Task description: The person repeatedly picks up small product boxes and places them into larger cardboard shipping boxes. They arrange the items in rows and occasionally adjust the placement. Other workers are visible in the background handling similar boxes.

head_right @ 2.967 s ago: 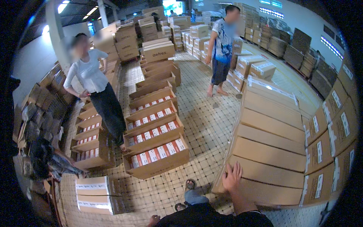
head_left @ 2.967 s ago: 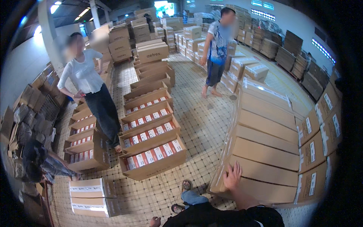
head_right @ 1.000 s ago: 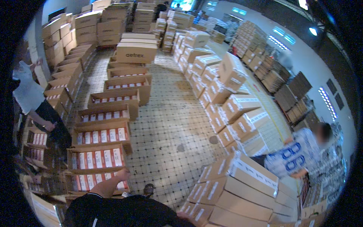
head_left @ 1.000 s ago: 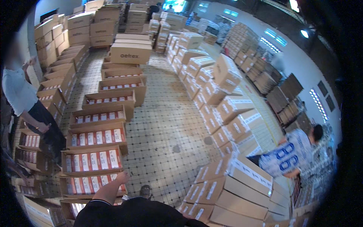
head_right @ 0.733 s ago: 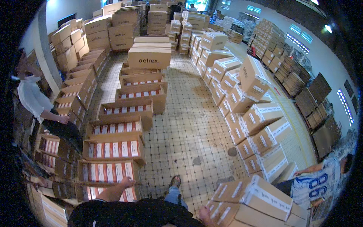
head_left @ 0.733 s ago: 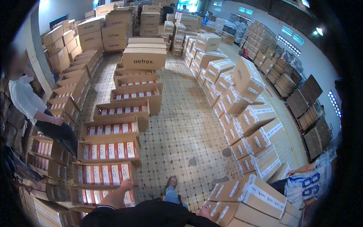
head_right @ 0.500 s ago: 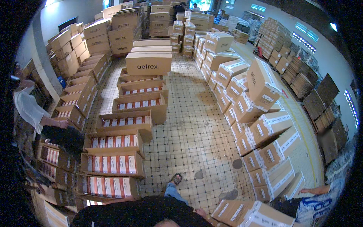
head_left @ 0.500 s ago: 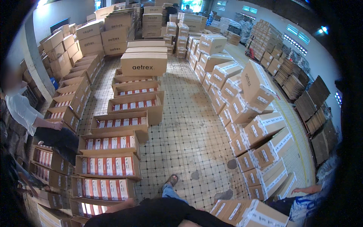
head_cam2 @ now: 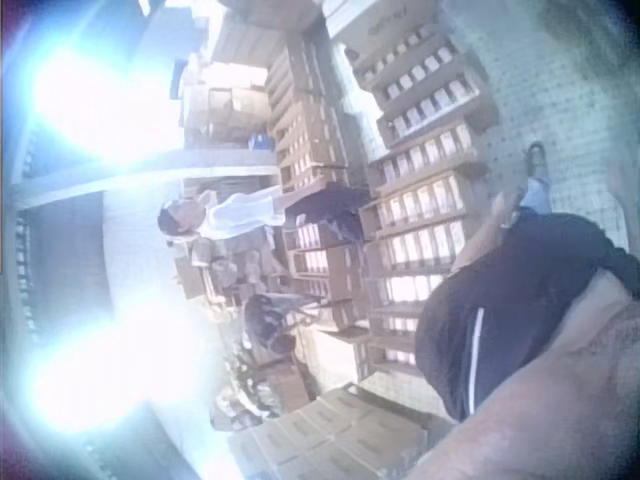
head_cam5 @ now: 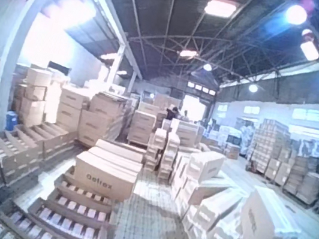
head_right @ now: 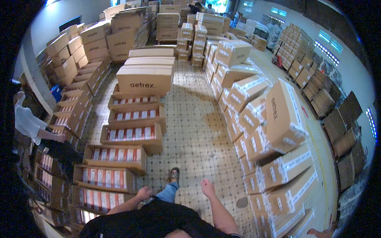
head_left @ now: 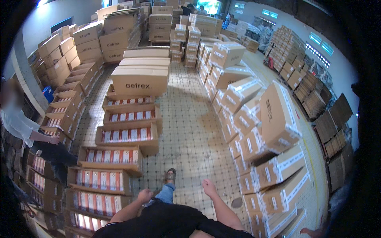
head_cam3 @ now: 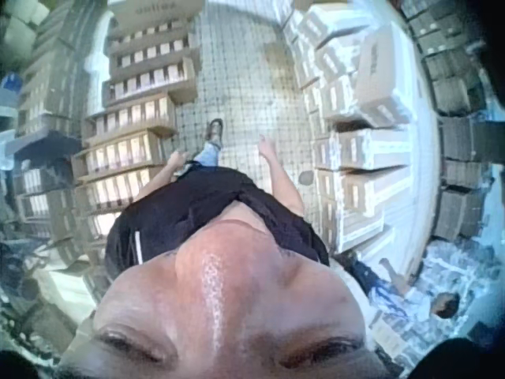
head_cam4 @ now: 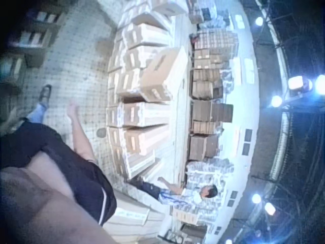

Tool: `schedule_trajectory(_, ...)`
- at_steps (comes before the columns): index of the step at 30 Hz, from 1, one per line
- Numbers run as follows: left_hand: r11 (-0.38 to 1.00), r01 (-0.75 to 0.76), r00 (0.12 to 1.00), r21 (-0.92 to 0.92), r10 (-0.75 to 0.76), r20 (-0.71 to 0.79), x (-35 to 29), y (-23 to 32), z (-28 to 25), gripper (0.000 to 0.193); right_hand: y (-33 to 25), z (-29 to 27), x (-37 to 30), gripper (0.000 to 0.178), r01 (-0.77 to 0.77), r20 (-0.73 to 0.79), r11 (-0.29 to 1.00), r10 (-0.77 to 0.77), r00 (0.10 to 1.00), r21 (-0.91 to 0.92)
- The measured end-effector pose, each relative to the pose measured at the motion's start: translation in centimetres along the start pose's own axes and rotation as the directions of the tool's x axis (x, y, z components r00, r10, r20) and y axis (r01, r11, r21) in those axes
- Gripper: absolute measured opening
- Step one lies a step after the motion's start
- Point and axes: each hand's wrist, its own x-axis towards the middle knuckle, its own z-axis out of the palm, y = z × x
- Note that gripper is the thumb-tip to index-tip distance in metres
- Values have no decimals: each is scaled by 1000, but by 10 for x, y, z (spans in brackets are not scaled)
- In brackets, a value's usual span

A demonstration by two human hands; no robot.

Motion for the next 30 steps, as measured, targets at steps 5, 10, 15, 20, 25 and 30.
schedule_trajectory(5,994,-105,980,21,100,172,139,103,-18,46,23,-13,87,43,-44,164,944,103,981,-328)
schedule_trajectory(10,901,-305,920,309,195,341,313,231,-89,48,71,-58,137,36,-256,409,896,400,820,-363)
schedule_trajectory(15,943,-315,947,107,305,99,420,341,-151,50,52,-104,265,38,-595,230,798,599,767,-96)
schedule_trajectory(20,977,-203,979,71,204,-17,526,376,-147,49,65,-126,410,40,-574,260,816,569,780,-64)
schedule_trajectory(25,905,-152,935,398,1,354,582,369,-146,49,105,-159,553,42,-244,447,970,212,869,14)
schedule_trajectory(30,989,142,989,-31,-143,-42,627,437,-198,44,67,-218,772,26,182,156,851,-120,980,-493)
